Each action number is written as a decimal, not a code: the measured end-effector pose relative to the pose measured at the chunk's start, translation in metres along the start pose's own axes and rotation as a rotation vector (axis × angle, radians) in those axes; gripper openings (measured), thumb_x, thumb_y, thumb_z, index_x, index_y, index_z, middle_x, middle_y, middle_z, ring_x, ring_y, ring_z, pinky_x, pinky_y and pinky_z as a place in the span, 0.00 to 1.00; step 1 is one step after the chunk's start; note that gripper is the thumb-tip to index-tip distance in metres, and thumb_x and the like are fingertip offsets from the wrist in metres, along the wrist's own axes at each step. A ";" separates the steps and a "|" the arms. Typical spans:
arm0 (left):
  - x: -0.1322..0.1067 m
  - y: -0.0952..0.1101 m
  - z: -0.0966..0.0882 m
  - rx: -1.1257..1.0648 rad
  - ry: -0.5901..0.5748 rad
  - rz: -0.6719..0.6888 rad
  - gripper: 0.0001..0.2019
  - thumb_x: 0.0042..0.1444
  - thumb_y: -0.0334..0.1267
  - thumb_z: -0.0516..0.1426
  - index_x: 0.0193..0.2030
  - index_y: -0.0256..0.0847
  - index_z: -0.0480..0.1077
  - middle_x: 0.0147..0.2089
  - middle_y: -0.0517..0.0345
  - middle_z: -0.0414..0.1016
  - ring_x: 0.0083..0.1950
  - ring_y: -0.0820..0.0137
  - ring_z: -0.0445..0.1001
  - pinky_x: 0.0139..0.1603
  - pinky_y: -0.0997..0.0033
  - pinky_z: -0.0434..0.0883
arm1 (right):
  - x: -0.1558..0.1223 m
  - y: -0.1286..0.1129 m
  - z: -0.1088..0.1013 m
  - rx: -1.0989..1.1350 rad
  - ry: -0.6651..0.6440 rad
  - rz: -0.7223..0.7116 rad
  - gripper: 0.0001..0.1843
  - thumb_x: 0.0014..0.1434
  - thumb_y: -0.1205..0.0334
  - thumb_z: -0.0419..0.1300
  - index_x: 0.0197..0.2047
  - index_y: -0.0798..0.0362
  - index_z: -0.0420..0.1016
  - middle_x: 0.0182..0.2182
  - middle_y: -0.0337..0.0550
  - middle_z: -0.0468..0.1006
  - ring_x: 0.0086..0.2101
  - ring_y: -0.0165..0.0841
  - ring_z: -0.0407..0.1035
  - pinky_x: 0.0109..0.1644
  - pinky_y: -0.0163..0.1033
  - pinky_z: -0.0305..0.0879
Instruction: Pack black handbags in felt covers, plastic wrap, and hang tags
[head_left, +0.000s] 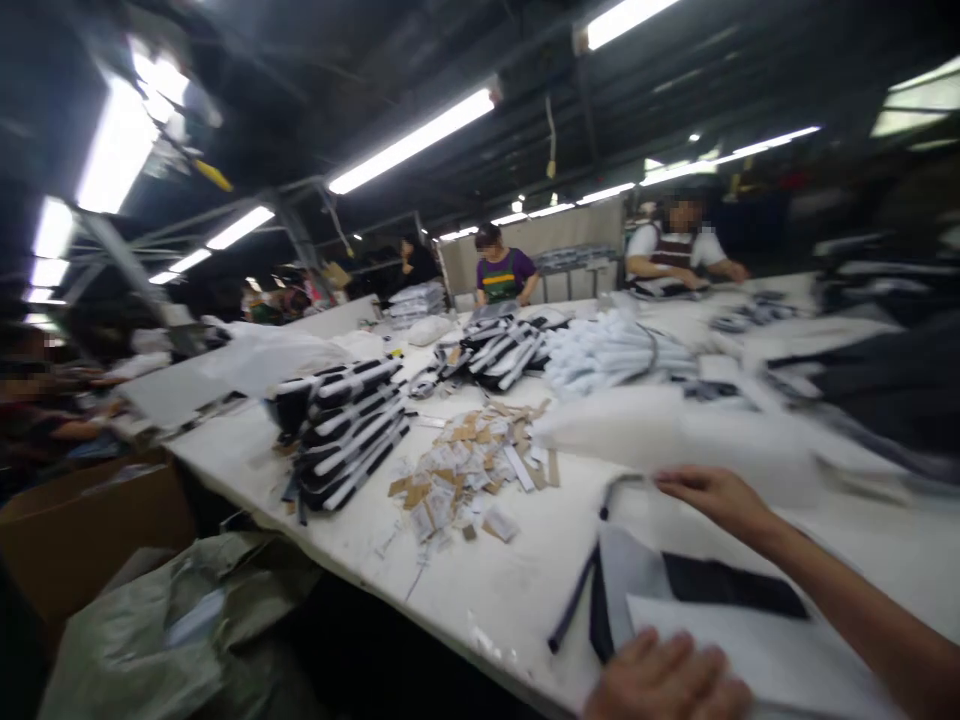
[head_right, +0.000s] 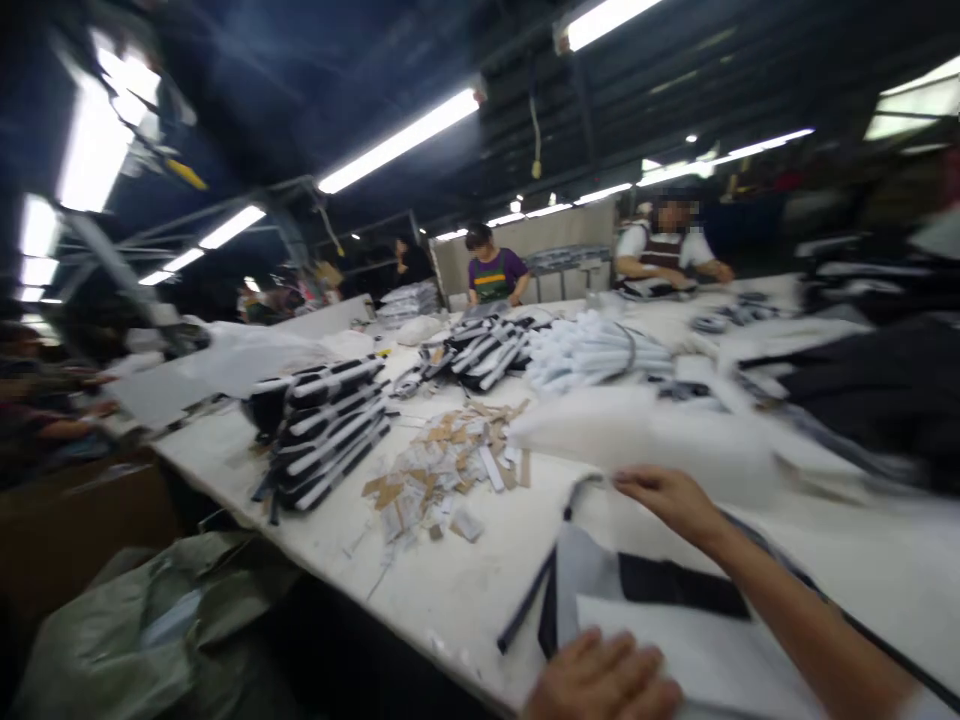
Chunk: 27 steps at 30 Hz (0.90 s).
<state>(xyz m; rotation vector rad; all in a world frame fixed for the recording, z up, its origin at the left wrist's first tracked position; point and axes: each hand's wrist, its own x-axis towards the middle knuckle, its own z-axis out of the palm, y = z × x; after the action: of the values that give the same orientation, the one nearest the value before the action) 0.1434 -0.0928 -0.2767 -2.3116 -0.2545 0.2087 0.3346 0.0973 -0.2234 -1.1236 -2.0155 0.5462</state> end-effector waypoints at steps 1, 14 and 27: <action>0.002 0.008 0.000 -0.106 0.081 -0.308 0.15 0.69 0.41 0.50 0.58 0.46 0.72 0.60 0.52 0.74 0.55 0.62 0.76 0.48 0.61 0.78 | 0.000 -0.004 0.000 0.023 -0.051 0.030 0.19 0.52 0.41 0.59 0.31 0.44 0.85 0.34 0.46 0.85 0.36 0.44 0.79 0.42 0.45 0.75; -0.009 0.020 -0.003 -0.520 0.446 -0.688 0.19 0.71 0.33 0.47 0.65 0.42 0.65 0.70 0.57 0.61 0.67 0.65 0.66 0.65 0.62 0.68 | -0.046 0.009 0.002 0.153 -0.498 0.209 0.21 0.56 0.44 0.64 0.43 0.50 0.84 0.47 0.45 0.82 0.50 0.44 0.74 0.61 0.46 0.64; -0.007 0.023 0.000 -0.494 0.459 -0.695 0.19 0.71 0.35 0.47 0.66 0.43 0.63 0.72 0.56 0.56 0.68 0.65 0.65 0.67 0.62 0.65 | -0.024 0.040 0.021 -0.086 -0.361 0.352 0.17 0.54 0.56 0.64 0.44 0.57 0.80 0.38 0.51 0.82 0.37 0.40 0.76 0.45 0.41 0.70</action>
<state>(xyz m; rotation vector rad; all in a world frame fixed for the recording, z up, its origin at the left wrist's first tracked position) 0.1393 -0.1100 -0.2928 -2.4963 -0.9204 -0.7995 0.3470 0.0974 -0.2728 -1.5367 -2.1679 0.9019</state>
